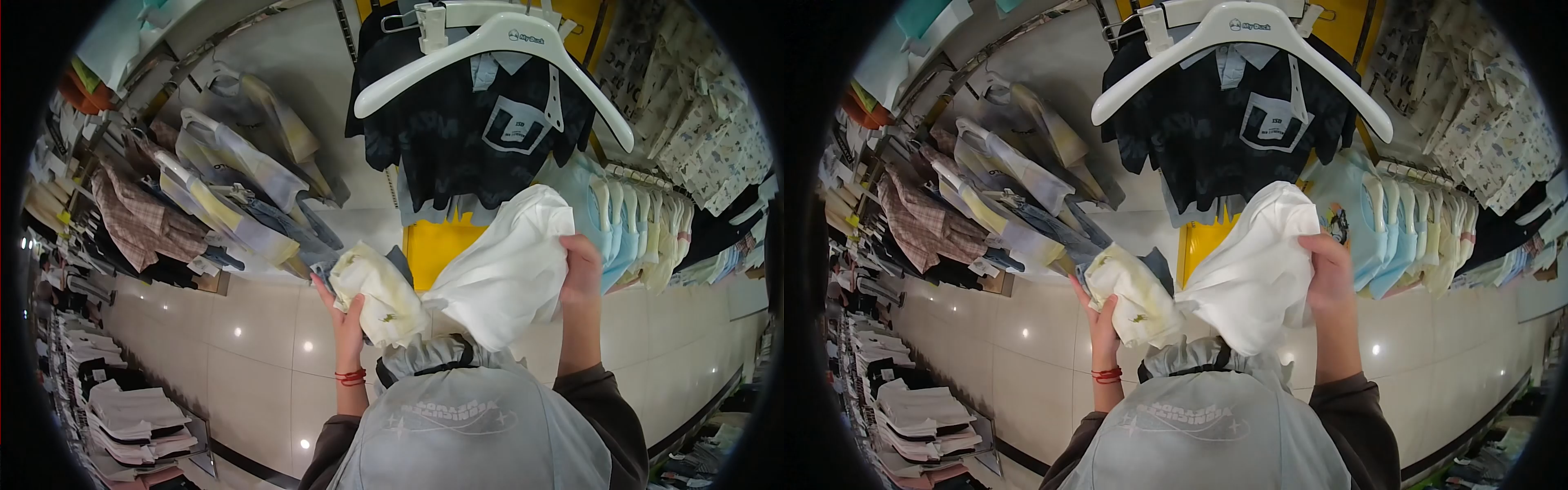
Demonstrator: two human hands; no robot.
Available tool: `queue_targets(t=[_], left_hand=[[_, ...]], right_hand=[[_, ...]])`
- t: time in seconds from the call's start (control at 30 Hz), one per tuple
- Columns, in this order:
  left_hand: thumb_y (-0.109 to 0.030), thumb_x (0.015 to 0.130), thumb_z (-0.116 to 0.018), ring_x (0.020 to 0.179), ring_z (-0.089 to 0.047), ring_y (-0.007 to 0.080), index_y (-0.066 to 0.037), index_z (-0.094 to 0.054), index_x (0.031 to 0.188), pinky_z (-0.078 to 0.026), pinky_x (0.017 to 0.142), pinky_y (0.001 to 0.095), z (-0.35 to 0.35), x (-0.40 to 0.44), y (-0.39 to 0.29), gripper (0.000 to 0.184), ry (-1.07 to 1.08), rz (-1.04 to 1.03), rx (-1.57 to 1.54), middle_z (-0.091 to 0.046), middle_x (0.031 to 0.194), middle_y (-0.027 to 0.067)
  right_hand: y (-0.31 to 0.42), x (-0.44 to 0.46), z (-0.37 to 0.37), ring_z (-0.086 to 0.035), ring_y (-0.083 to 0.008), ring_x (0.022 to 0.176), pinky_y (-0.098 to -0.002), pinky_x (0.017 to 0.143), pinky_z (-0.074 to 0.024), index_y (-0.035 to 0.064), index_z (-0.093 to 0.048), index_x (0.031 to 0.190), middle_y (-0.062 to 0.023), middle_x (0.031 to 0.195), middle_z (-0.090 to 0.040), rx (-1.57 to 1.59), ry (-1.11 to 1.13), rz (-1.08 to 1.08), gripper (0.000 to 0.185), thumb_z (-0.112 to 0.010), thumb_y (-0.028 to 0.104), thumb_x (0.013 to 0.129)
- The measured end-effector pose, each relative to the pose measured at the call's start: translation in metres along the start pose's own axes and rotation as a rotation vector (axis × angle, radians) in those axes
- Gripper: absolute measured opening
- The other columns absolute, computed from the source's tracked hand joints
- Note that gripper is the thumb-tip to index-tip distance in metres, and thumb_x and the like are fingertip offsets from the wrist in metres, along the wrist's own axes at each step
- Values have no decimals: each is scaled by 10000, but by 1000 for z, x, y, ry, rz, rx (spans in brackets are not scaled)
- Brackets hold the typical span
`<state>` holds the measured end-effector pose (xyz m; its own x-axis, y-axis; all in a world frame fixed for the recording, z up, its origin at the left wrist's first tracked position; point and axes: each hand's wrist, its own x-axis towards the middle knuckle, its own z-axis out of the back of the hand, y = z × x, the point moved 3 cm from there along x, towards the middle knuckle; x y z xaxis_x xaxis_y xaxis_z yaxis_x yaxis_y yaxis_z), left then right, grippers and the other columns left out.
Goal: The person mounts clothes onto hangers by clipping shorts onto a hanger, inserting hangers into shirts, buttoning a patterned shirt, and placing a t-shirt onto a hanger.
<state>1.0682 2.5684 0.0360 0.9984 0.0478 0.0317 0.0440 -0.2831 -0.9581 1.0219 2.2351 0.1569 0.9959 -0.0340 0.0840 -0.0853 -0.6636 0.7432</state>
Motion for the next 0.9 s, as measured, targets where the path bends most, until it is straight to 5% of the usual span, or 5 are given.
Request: queue_targets(t=[0.27,0.47,0.7,0.73,0.9], left_hand=[[2,884,-442,1232,-379,213,-74,-162,1440,-309,1021,317,-1,8,-4,626,156,-117,296,-294,1408,132],[-49,881,-471,1210,-424,220,-97,-142,1435,-397,976,327,-37,-11,-9,646,188,189,-224,-358,1367,119],[-162,943,-376,957,-615,265,-117,-317,1363,-543,797,392,-45,-22,-19,427,130,259,-541,-544,1172,147],[-91,889,-457,1110,-528,252,-191,-79,1448,-500,882,384,-57,-21,-38,682,231,223,-577,-395,1333,135],[-98,913,-437,1054,-568,251,-140,-208,1400,-508,871,374,-44,-15,-4,540,342,405,-792,-490,1235,134]], right_hand=[[-28,3,-14,-457,-131,959,-250,863,-370,71,-361,1118,-34,999,-442,-456,-80,-83,464,-498,-34,686],[-81,6,-14,-455,-133,1020,-270,905,-363,51,-370,1174,-38,1070,-463,-726,113,-124,437,-586,63,795],[-113,14,53,-510,-195,1102,-311,947,-397,54,-367,1301,-82,1209,-514,2,-274,-337,499,-583,156,863],[-116,13,60,-506,-196,1125,-323,957,-397,64,-386,1311,-75,1254,-506,-71,-269,-348,479,-547,240,895],[-121,2,56,-487,-180,1150,-336,989,-374,62,-388,1327,-73,1287,-491,128,-253,-467,548,-459,427,925]])
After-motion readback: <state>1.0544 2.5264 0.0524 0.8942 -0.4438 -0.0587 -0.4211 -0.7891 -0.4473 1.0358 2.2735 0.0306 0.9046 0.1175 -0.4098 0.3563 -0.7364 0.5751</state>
